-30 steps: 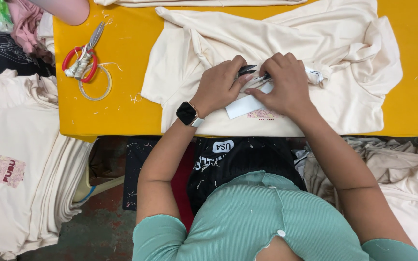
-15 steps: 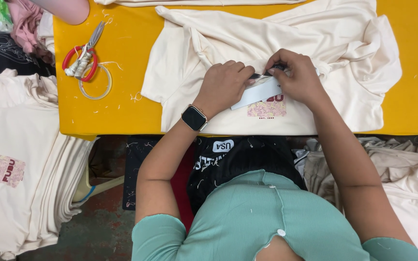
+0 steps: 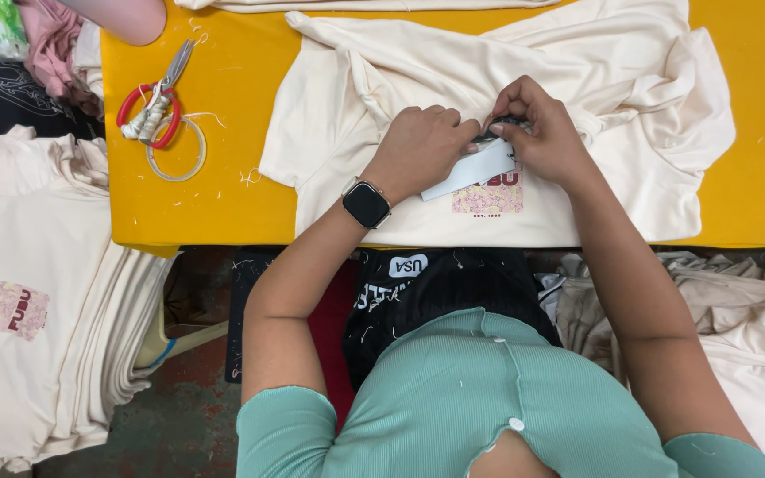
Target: Trimming loose threads from t-shirts using scissors and folding them on a work table.
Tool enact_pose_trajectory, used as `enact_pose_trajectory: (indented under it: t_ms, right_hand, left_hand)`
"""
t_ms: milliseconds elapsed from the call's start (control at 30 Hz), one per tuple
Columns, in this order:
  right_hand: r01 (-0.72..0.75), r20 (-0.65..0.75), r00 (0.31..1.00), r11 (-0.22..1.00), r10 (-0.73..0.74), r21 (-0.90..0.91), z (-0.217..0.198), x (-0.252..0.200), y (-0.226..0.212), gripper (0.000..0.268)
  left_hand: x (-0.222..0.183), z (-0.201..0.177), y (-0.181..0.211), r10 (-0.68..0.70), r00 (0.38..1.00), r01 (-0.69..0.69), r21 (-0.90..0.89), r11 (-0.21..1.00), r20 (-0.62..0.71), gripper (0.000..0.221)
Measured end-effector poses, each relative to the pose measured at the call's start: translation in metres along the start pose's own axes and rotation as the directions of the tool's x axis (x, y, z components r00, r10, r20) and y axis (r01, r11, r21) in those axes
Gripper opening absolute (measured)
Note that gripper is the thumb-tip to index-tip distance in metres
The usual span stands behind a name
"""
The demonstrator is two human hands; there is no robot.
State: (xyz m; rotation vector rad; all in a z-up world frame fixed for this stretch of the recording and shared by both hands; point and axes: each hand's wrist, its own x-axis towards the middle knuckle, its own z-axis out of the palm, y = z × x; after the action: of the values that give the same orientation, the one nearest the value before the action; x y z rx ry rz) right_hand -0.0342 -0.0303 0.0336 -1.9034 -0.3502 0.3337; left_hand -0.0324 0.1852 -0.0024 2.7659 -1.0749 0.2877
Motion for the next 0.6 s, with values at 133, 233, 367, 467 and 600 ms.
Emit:
enact_pose_trajectory:
  t_ms: [133,233,367,467,600]
  right_hand:
    - [0.011,0.003,1.0,0.999,-0.011,0.043,-0.001,0.001,0.004,0.021]
    - [0.011,0.006,1.0,0.997,-0.012,0.071,-0.001,0.002,0.01,0.021]
    - [0.042,-0.037,0.999,0.997,-0.039,0.069,0.002,-0.003,0.006,0.021]
    - [0.31,-0.042,0.934,0.862,-0.355,-0.4,-0.003,-0.025,-0.002,0.013]
    - [0.297,0.05,0.945,0.781,-0.324,-0.549,0.0,-0.048,-0.028,0.007]
  left_hand:
    - [-0.001,-0.008,-0.005,-0.022,0.999,0.024,-0.037,0.999,0.048,0.023]
    - [-0.002,-0.003,-0.002,-0.016,1.0,0.016,-0.021,1.0,0.011,0.024]
    - [-0.002,-0.012,-0.008,-0.033,0.998,0.034,0.005,0.999,-0.058,0.021]
    - [-0.028,-0.047,-0.044,-0.282,0.907,0.15,-0.384,0.911,-0.314,0.024]
    - [-0.067,-0.091,-0.063,-0.518,0.815,0.225,-0.68,0.697,-0.261,0.025]
